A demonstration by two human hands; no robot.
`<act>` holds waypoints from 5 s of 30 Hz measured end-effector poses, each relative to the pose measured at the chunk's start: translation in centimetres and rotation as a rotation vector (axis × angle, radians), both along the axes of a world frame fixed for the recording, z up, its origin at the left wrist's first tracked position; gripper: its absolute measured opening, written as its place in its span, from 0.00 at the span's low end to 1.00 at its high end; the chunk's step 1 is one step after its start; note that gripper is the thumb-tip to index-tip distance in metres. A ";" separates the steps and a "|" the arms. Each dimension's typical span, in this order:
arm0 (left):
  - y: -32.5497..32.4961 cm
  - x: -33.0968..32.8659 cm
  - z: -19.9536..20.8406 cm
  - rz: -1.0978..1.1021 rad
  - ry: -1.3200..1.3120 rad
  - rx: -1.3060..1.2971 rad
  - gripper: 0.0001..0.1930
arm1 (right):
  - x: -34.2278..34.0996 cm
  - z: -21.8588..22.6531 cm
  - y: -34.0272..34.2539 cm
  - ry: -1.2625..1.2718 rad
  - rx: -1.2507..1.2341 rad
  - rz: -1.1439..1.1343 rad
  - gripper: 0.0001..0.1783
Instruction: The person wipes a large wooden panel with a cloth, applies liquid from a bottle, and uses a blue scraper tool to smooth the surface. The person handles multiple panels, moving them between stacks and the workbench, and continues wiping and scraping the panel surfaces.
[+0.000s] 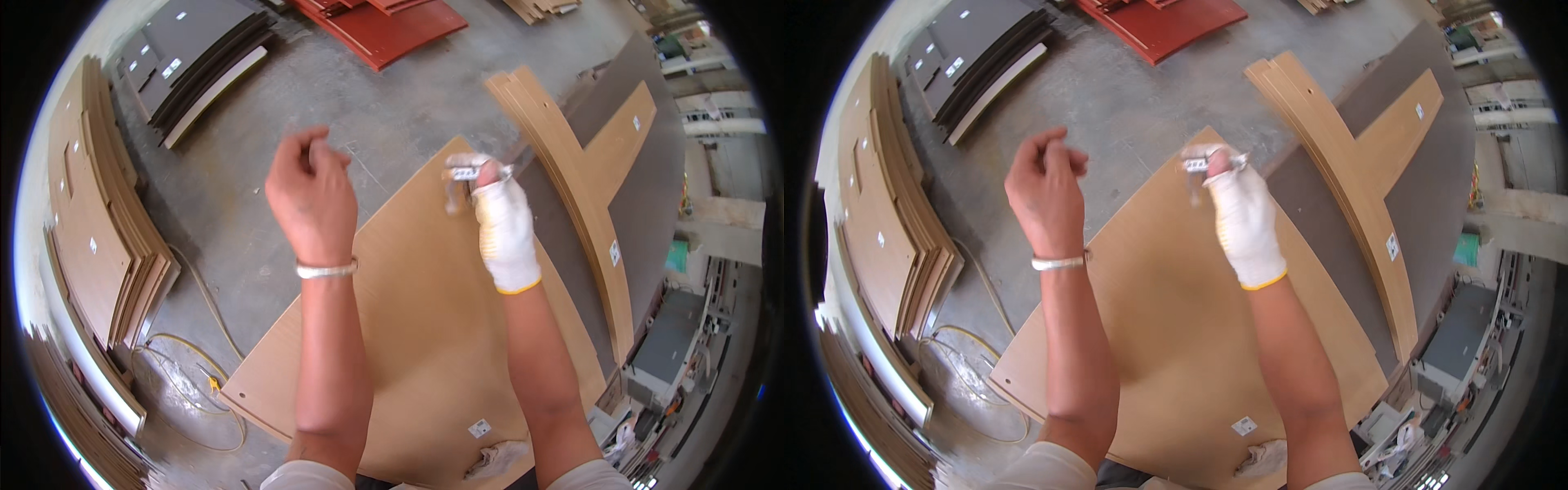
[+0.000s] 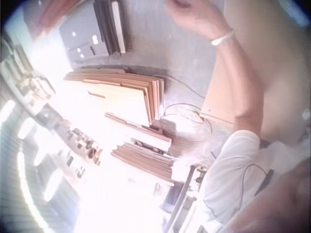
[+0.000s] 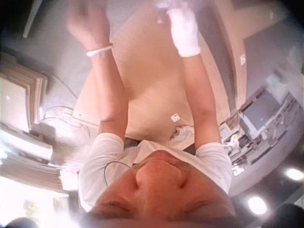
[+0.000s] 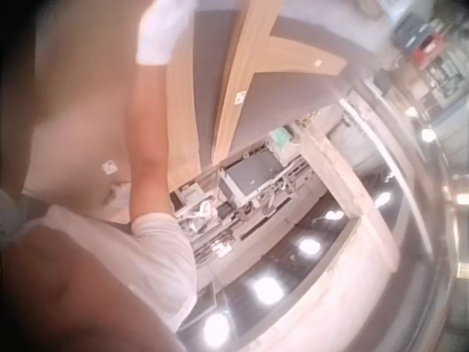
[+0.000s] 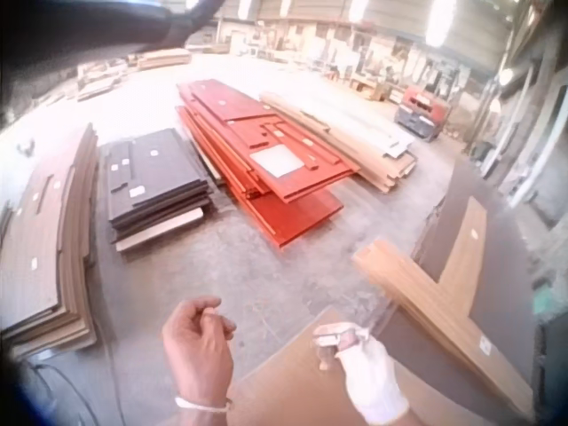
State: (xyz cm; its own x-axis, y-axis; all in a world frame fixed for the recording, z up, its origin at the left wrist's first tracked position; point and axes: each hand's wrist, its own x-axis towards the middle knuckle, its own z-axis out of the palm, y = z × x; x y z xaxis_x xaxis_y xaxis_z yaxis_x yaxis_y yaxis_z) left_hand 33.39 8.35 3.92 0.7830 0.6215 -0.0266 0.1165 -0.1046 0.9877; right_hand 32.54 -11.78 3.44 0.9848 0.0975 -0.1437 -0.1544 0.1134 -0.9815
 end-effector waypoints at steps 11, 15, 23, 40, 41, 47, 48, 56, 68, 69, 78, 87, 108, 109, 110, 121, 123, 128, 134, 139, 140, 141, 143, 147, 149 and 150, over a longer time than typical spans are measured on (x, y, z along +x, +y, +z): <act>0.8 -5.2 -5.4 -0.548 0.246 0.110 0.14 | -0.1 0.7 4.1 0.050 -0.486 0.350 0.08; -0.2 -4.5 -4.0 -0.484 0.418 0.097 0.11 | -0.2 -0.5 4.0 -0.046 -0.450 0.251 0.07; -0.1 -4.8 -4.5 -0.444 0.419 0.103 0.11 | -0.2 -1.5 4.8 -0.235 -0.603 0.238 0.05; 1.3 -6.0 -3.9 -0.562 0.396 0.107 0.12 | -1.2 -2.3 6.0 -0.590 -1.112 0.274 0.20; 1.2 -6.0 -4.0 -0.558 0.392 0.119 0.12 | -1.2 -2.6 5.9 -0.612 -1.107 0.272 0.21; 0.8 -6.0 -4.0 -0.544 0.397 0.140 0.11 | -1.1 -2.6 7.0 -0.678 -1.094 0.250 0.22; 0.9 -6.0 -4.1 -0.546 0.394 0.129 0.11 | -1.0 -2.7 7.1 -0.672 -1.077 0.244 0.22; 0.9 -5.9 -4.1 -0.523 0.366 0.109 0.13 | -0.8 -1.1 6.0 -0.288 -0.531 0.080 0.07; 0.9 -5.9 -3.6 -0.518 0.390 0.098 0.13 | 2.5 0.2 5.5 -0.135 -1.030 0.503 0.12; 0.9 -6.0 -3.8 -0.513 0.382 0.105 0.13 | 2.9 0.3 5.4 -0.143 -1.024 0.537 0.11; 0.9 -5.7 -3.8 -0.534 0.395 0.091 0.13 | 4.8 1.5 6.7 -0.204 -1.068 0.721 0.04; 1.0 -5.4 -3.9 -0.564 0.393 0.074 0.12 | 4.6 1.4 7.3 -0.210 -1.142 0.779 0.05; 1.3 -5.6 -4.3 -0.545 0.392 0.089 0.12 | 3.9 1.1 6.5 -0.198 -1.065 0.688 0.06; 1.2 -5.6 -4.4 -0.540 0.388 0.091 0.12 | 3.8 1.1 6.5 -0.235 -1.047 0.687 0.07; 1.2 -5.5 -4.3 -0.546 0.395 0.074 0.12 | 3.8 1.1 6.5 -0.196 -1.044 0.684 0.07; -4.4 -5.7 -2.9 -0.450 0.415 0.586 0.26 | -4.8 -0.9 1.2 0.056 -0.223 -0.095 0.11; -7.7 -6.7 -4.1 -0.322 0.085 0.690 0.30 | -7.4 -1.4 -0.9 0.167 -0.059 -0.258 0.10; -9.7 -7.4 -5.2 -0.454 0.117 0.767 0.35 | -15.9 -2.5 -6.6 0.218 0.359 -0.266 0.09; -9.8 -7.4 -5.3 -0.475 0.145 0.864 0.35 | -24.7 -1.6 -6.2 0.367 0.429 -0.239 0.09; -9.2 -12.9 -5.2 -0.618 0.099 0.851 0.33 | -30.7 -2.1 -4.9 0.535 0.605 -0.240 0.07; -8.9 -15.6 -5.3 -0.697 0.075 0.840 0.33 | -32.5 -2.2 -4.3 0.560 0.630 -0.262 0.07; -8.5 -18.7 -5.3 -0.767 0.063 0.850 0.33 | -34.3 -2.2 -3.8 0.579 0.652 -0.288 0.08; -7.4 -25.7 -4.8 -0.942 0.035 0.851 0.33 | -38.7 -2.8 -3.3 0.654 0.652 -0.351 0.10; -2.3 -42.4 -5.4 -1.299 0.047 0.878 0.35 | -47.0 -0.5 -2.0 0.794 0.694 -0.363 0.11; 1.1 -49.4 -6.6 -1.423 0.137 0.864 0.35 | -50.8 0.1 -3.0 0.824 0.550 -0.372 0.10; 2.9 -52.2 -7.0 -1.454 0.206 0.842 0.35 | -52.4 0.7 -3.6 0.820 0.539 -0.392 0.09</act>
